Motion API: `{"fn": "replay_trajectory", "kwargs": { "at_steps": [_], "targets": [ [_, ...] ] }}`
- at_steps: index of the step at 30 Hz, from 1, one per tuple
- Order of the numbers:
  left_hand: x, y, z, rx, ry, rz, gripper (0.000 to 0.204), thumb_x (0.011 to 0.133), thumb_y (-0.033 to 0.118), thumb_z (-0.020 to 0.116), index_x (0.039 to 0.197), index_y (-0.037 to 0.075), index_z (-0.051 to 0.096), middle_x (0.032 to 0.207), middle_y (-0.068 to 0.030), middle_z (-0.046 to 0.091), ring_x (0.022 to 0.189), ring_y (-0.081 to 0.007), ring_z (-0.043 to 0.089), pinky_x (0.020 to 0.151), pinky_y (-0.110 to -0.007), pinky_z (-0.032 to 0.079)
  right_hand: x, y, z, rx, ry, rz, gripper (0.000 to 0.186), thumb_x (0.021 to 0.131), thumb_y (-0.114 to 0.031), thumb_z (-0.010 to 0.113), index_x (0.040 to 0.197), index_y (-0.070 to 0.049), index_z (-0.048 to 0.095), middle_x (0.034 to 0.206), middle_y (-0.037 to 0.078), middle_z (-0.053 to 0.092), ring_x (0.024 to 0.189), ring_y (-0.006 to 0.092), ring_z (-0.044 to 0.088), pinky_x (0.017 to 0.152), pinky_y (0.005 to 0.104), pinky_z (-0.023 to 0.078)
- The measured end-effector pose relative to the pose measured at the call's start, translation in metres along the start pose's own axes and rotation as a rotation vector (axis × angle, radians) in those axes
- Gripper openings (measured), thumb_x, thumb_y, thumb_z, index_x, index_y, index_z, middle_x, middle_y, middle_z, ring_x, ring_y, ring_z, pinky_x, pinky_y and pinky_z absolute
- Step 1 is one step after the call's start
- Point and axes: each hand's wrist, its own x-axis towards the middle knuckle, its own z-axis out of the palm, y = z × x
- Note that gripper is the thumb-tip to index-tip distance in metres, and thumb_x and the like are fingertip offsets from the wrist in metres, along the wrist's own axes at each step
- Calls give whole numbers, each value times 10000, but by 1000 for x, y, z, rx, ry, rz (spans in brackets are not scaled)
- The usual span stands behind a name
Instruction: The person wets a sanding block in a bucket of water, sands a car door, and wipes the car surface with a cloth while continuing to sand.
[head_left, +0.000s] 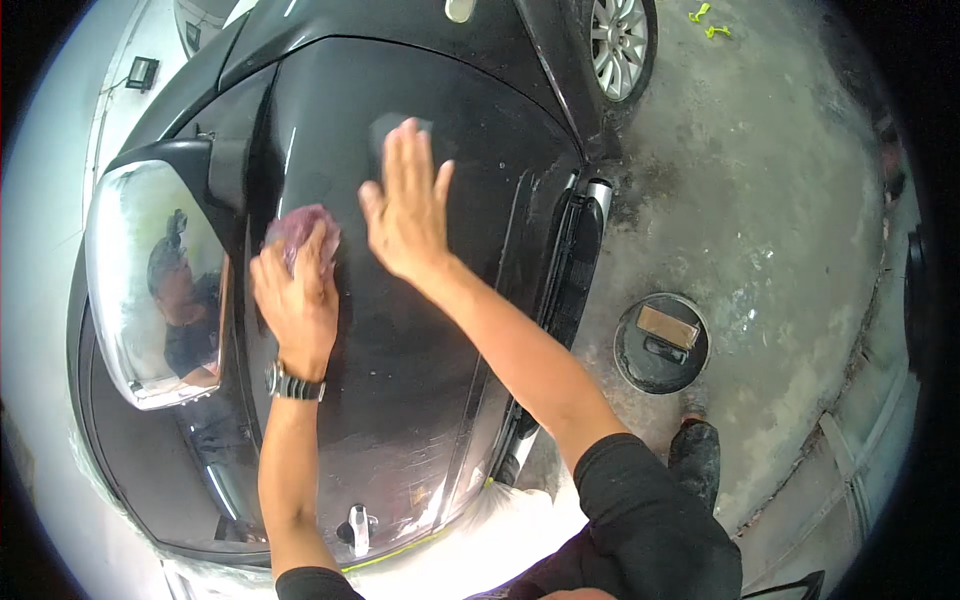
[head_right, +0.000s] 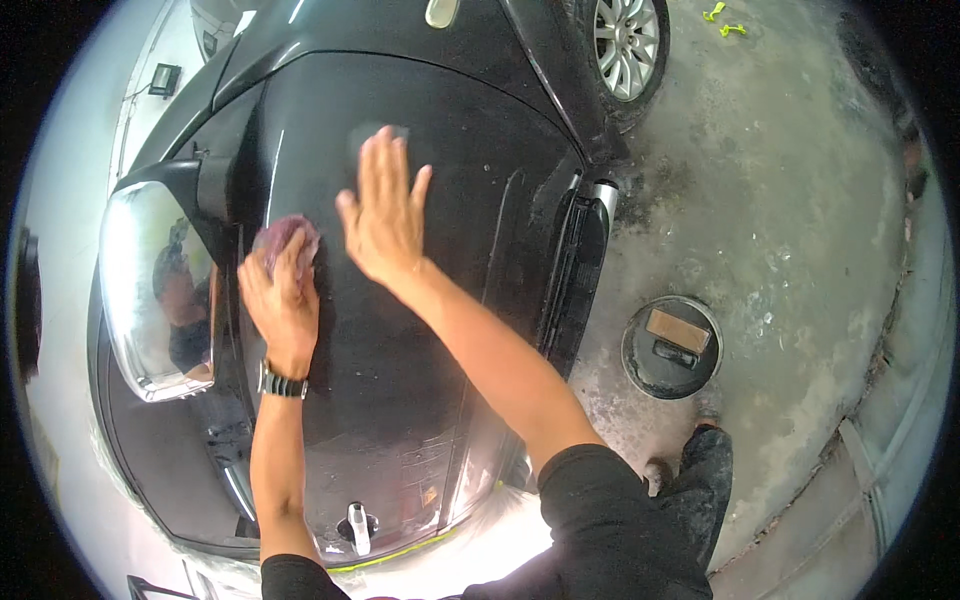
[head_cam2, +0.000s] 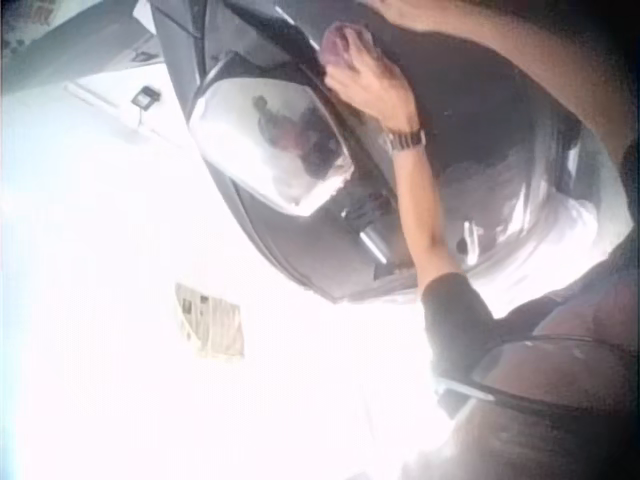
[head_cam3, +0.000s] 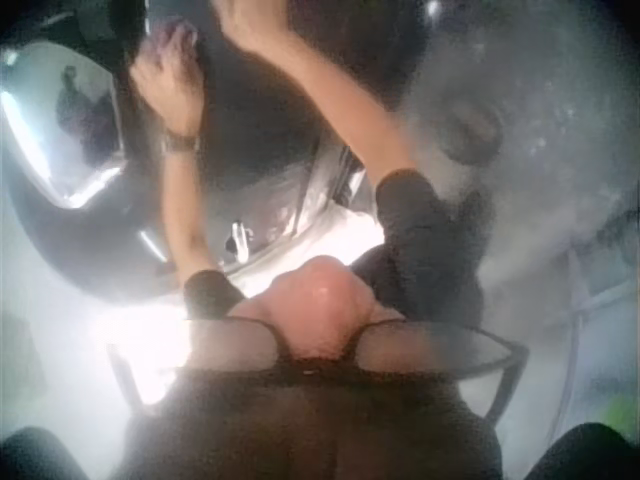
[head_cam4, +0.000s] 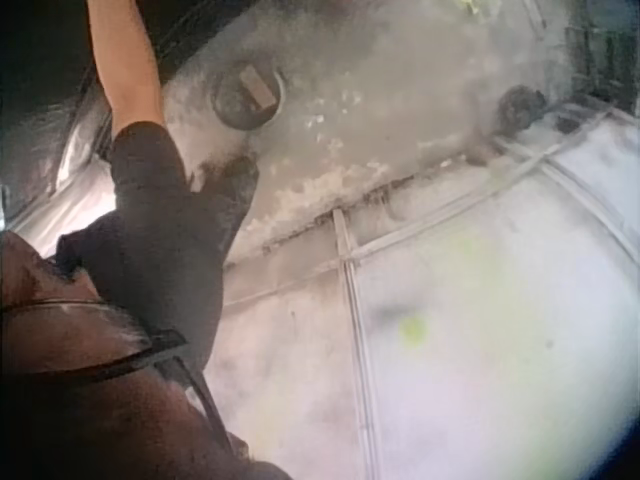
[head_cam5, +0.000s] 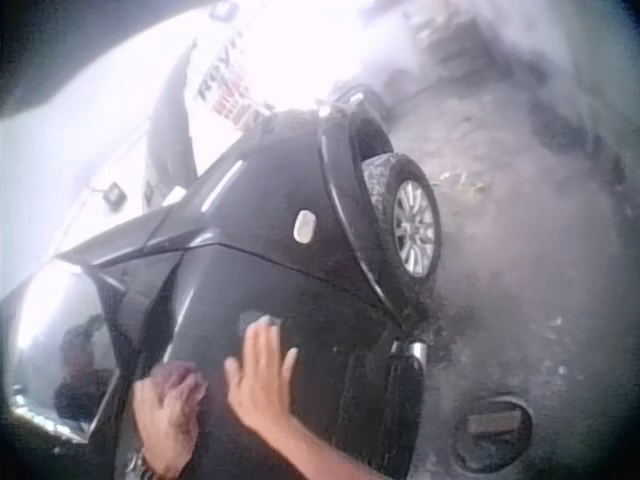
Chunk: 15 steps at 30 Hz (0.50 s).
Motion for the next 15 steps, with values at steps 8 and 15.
{"fn": "replay_trajectory", "kwargs": {
  "at_steps": [8,15],
  "targets": [
    [64,25,23,-56,42,11,255,937,109,718,1185,167,707,1208,-127,665,1059,-356,624,887,-470,478,51,32,-7,23,167,183,675,1105,-351,440,1633,41,287,1739,252,183,1612,420,181,1236,712,164],
    [15,-11,-21,-92,-87,154,375,908,90,754,1266,200,741,1243,-139,644,1120,-357,602,903,-481,474,28,43,-9,29,-20,-172,752,1055,-390,538,1656,-21,278,1757,199,160,1634,388,116,1265,684,111]
  ]
}}
